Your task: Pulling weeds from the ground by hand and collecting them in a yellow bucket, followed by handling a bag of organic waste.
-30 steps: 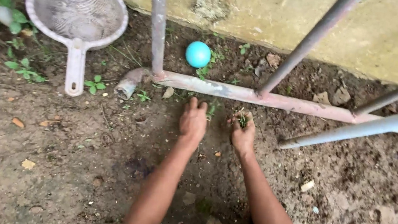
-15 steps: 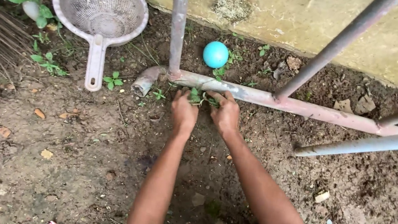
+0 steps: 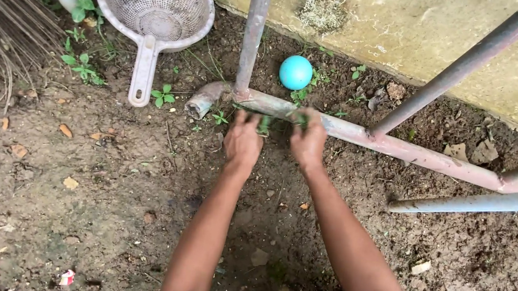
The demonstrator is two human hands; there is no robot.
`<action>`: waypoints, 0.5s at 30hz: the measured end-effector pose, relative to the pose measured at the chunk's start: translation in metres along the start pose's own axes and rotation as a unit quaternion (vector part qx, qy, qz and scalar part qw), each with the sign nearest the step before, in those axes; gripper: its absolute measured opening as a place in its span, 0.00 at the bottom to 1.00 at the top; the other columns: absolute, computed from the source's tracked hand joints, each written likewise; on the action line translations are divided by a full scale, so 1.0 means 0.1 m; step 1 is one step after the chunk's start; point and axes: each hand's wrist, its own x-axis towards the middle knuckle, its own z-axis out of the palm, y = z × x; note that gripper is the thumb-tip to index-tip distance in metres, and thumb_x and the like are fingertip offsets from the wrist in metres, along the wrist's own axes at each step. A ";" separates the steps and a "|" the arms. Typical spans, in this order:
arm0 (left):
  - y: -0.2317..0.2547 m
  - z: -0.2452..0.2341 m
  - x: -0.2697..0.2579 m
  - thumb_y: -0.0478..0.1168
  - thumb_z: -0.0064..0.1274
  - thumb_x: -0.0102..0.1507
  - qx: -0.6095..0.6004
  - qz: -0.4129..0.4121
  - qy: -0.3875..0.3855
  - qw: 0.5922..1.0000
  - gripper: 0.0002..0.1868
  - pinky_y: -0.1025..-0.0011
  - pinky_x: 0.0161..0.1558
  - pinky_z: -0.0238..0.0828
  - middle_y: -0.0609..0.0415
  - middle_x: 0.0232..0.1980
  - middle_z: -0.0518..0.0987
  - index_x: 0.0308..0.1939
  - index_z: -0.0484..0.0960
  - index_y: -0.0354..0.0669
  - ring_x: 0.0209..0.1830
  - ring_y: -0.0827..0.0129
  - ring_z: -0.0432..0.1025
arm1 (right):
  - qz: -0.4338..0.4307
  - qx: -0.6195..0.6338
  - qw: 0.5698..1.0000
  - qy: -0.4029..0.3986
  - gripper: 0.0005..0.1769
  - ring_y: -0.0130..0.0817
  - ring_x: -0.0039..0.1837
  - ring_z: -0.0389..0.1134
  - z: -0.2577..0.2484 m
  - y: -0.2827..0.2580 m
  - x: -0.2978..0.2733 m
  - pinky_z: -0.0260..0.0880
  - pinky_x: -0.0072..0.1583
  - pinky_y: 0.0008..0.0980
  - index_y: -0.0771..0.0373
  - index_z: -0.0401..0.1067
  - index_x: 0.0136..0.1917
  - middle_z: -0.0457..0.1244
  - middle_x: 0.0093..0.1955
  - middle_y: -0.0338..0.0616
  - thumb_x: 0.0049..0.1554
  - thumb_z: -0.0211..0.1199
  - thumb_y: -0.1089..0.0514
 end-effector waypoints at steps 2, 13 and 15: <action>-0.09 0.12 0.06 0.35 0.53 0.65 0.010 0.029 0.010 0.999 0.27 0.50 0.64 0.72 0.48 0.78 0.65 0.66 0.78 0.66 0.71 0.49 0.67 | 0.008 0.027 1.000 0.007 0.09 0.54 0.62 0.70 -0.06 -0.01 0.04 0.69 0.63 0.53 0.53 0.72 0.53 0.69 0.53 0.47 0.60 0.59 0.65; -0.17 0.27 0.10 0.51 0.59 0.63 -0.036 0.066 0.049 0.996 0.22 0.52 0.65 0.72 0.47 0.73 0.71 0.62 0.82 0.59 0.71 0.52 0.68 | 0.051 0.025 0.998 -0.032 0.05 0.43 0.56 0.74 -0.14 -0.36 -0.19 0.68 0.61 0.47 0.52 0.75 0.50 0.74 0.44 0.40 0.62 0.62 0.61; -0.25 0.50 0.28 0.38 0.51 0.64 -0.029 0.082 0.066 0.994 0.18 0.55 0.63 0.74 0.56 0.67 0.76 0.55 0.85 0.61 0.66 0.56 0.73 | 0.076 -0.010 0.996 -0.054 0.04 0.43 0.56 0.74 -0.11 -0.31 -0.21 0.69 0.60 0.46 0.47 0.75 0.51 0.74 0.44 0.35 0.62 0.62 0.55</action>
